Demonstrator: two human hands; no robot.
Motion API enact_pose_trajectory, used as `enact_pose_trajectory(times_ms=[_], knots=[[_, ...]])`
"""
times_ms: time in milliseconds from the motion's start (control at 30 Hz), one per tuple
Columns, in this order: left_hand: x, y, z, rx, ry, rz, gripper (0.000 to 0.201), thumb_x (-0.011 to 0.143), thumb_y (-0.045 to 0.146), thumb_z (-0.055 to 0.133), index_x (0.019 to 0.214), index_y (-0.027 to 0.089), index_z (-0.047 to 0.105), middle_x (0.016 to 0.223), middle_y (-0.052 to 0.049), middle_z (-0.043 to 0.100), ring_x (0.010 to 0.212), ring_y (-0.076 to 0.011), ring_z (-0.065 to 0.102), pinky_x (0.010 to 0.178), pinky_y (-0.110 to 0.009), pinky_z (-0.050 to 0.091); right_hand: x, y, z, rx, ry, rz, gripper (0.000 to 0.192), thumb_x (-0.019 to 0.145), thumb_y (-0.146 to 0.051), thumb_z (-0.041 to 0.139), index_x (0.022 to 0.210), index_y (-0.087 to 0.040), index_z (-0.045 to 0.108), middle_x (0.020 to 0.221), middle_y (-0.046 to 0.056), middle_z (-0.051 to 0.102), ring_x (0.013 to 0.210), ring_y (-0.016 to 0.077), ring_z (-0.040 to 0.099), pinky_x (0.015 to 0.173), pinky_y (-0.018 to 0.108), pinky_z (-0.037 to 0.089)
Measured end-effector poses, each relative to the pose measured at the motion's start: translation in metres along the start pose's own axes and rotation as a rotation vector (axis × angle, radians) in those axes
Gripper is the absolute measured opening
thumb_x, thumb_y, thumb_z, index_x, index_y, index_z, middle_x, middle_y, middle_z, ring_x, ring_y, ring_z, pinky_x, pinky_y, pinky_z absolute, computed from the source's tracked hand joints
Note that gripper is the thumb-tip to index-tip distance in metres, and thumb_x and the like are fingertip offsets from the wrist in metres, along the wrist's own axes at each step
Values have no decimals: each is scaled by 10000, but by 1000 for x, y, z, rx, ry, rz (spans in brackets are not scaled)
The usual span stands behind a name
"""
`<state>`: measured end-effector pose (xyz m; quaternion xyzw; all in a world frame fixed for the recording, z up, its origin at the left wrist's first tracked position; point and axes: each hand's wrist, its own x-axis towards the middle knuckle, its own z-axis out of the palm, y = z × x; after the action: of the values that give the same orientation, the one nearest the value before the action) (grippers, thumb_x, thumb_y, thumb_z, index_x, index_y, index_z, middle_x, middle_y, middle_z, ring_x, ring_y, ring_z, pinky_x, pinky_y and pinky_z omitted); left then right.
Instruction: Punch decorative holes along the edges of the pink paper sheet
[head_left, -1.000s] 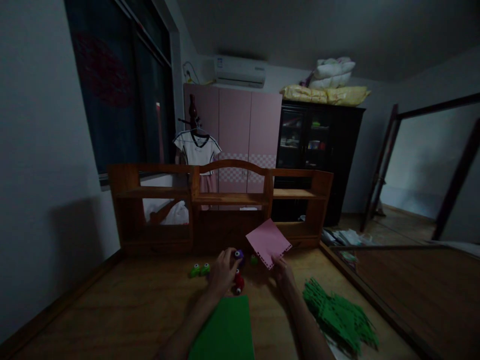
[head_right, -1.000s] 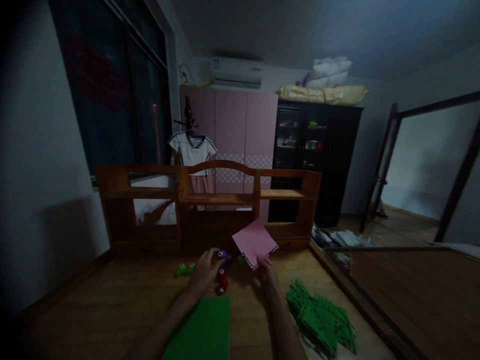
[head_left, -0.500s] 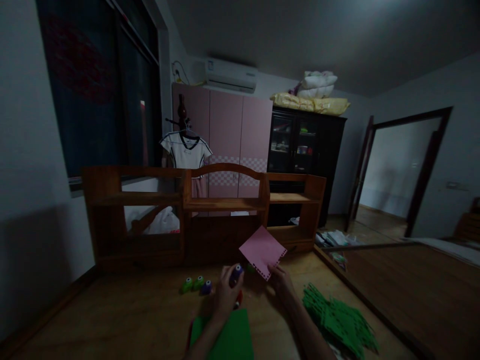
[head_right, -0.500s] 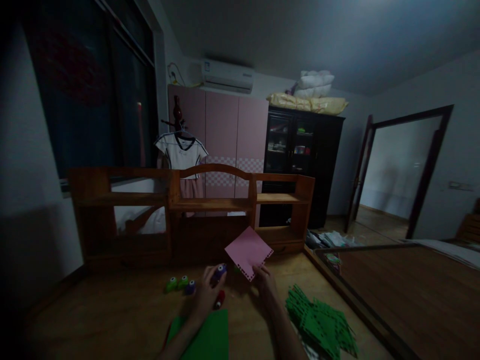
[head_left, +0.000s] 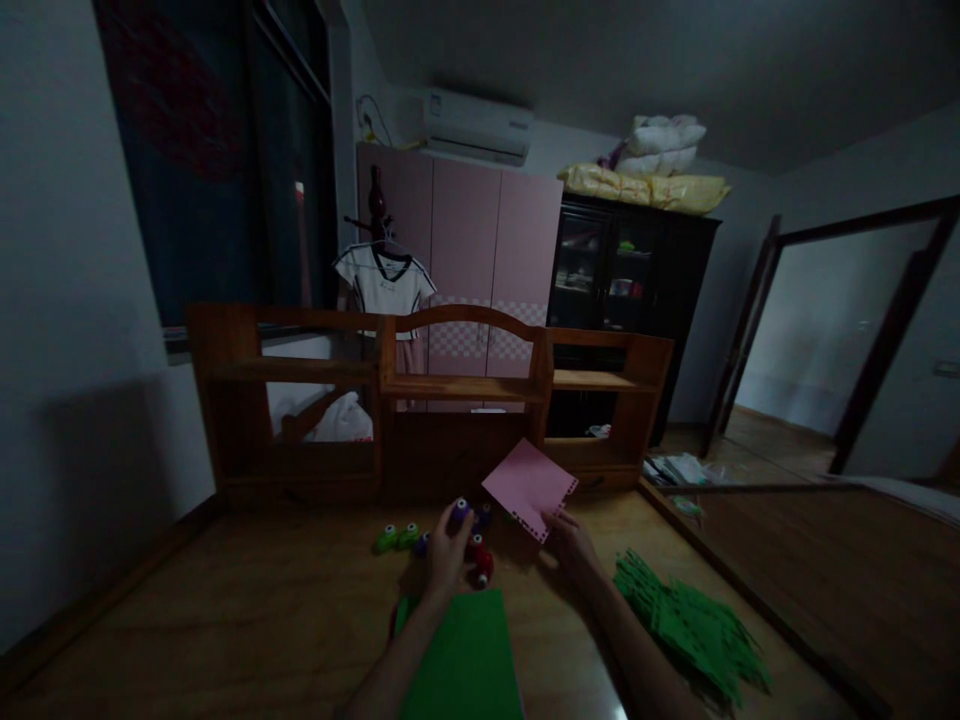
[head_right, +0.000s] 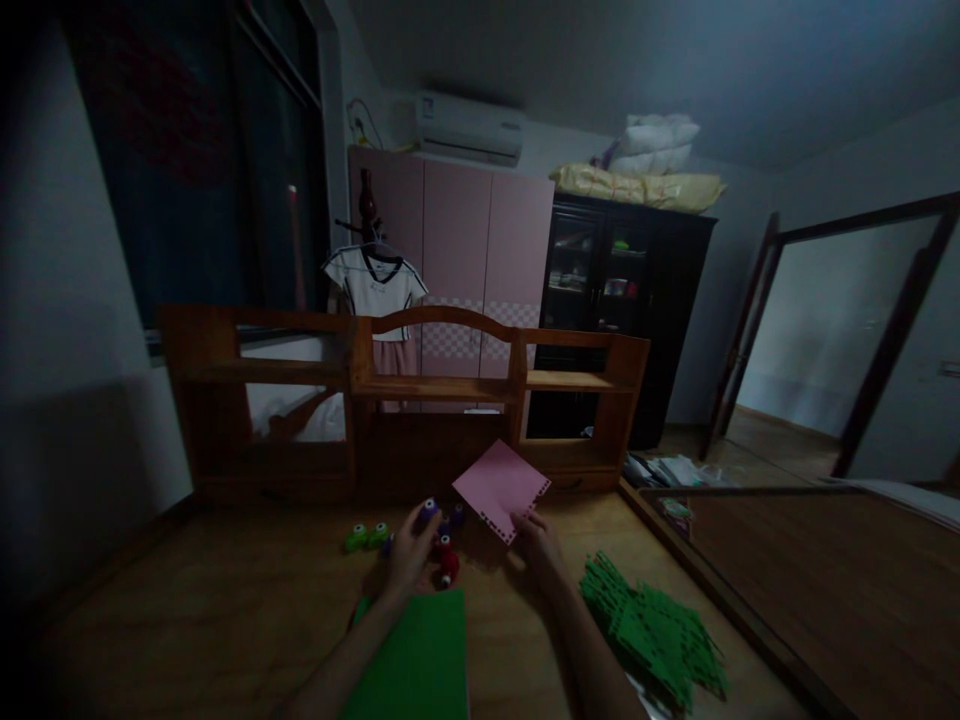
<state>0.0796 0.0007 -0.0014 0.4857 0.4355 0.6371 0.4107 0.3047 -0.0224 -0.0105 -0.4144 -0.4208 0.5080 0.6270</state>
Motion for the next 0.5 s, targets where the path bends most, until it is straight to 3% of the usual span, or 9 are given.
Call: enact_pose_trajectory(times_ms=[233, 400, 500], knots=[[2, -3, -2, 85, 48, 52, 494, 686, 535, 635, 995, 150, 648, 835, -79, 667, 842, -241, 625, 752, -327, 477, 3, 0, -1, 26, -35, -5, 321, 691, -369, 687, 961, -199, 656, 922, 57, 682, 779, 213, 627, 676, 304, 491], [9, -16, -7, 422, 117, 221, 425, 785, 521, 534, 937, 137, 635, 922, -109, 594, 901, -249, 574, 839, -374, 438, 13, -1, -11, 83, 79, -6, 335, 653, -367, 718, 937, -195, 671, 919, 48, 690, 765, 200, 626, 642, 275, 479], [10, -24, -10, 580, 99, 279, 351, 859, 432, 457, 1008, 140, 582, 981, -115, 553, 941, -246, 539, 865, -384, 421, 15, -3, -18, 114, 100, -18, 336, 660, -353, 712, 957, -203, 660, 944, 44, 690, 764, 200, 631, 621, 271, 479]])
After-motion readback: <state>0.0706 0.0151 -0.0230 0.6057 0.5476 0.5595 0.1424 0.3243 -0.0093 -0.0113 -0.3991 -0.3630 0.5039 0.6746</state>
